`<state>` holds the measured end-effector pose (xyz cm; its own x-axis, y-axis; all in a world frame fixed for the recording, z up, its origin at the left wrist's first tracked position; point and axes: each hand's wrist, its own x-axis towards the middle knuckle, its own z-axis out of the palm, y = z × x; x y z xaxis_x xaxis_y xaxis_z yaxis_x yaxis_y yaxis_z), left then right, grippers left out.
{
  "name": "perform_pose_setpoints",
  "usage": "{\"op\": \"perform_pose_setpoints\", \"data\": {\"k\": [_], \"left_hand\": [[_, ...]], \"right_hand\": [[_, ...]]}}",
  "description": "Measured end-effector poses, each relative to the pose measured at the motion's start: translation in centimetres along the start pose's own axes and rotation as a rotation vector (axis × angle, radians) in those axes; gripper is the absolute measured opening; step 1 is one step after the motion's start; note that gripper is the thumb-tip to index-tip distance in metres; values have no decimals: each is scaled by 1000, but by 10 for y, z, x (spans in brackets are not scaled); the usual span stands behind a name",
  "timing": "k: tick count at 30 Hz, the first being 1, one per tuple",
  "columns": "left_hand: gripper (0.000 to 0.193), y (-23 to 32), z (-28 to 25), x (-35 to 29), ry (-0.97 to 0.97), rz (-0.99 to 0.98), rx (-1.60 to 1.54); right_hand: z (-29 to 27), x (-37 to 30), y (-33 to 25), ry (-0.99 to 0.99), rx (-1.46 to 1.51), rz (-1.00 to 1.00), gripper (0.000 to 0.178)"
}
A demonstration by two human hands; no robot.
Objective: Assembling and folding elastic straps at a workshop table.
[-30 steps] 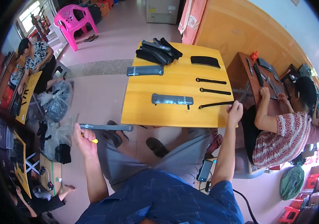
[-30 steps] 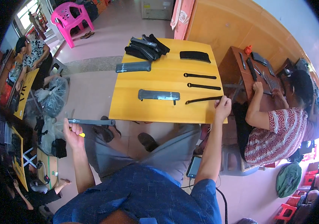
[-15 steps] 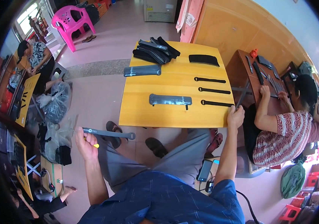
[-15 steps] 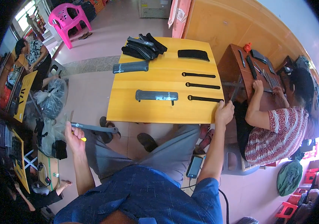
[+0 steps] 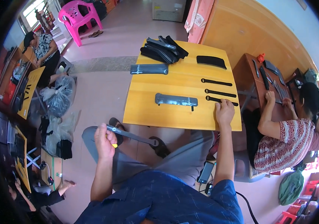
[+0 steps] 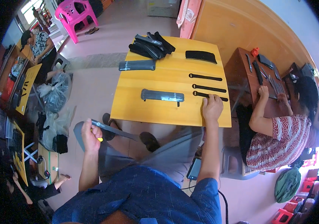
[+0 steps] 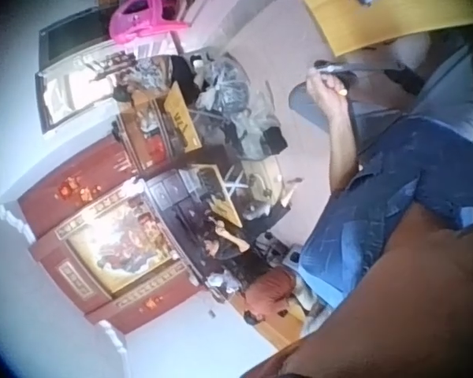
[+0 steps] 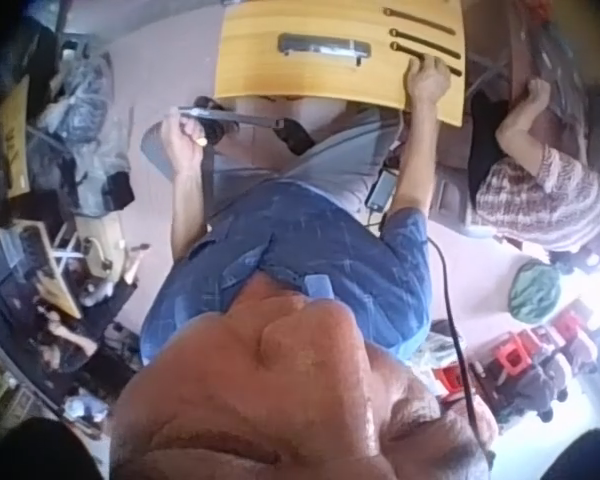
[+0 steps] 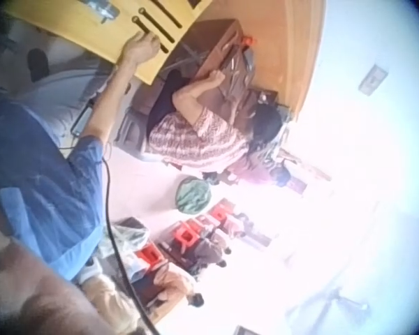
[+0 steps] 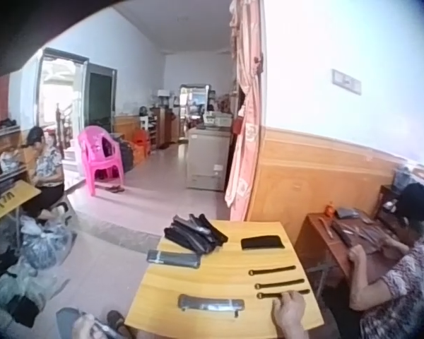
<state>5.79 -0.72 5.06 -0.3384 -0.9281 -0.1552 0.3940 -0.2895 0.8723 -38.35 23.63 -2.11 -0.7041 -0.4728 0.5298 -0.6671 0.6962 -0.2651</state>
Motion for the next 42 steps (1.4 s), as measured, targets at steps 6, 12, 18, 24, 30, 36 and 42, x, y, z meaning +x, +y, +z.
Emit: {"op": "perform_pose_setpoints", "data": {"k": [6,12,18,24,30,36,42], "left_hand": [[35,-32,24,-5,-24,-121,83],[35,-59,52,11,-157,-136,88],[36,-67,63,14,-175,-106,120],[34,-72,46,19,-236,-154,186],[17,-112,1,34,-201,270,730],[19,-87,15,14,-381,238,859],[24,-87,15,10,-353,396,1024]], "right_hand": [[-17,-4,-56,-19,233,-76,27],[-56,-41,-184,-449,724,-258,29],[-51,-58,-242,-656,935,-253,32],[-28,-62,-246,-558,771,-370,28],[5,-66,-234,-444,673,-429,25],[21,-75,-228,-391,669,-421,22],[18,-67,-256,-304,690,-475,21]]}}
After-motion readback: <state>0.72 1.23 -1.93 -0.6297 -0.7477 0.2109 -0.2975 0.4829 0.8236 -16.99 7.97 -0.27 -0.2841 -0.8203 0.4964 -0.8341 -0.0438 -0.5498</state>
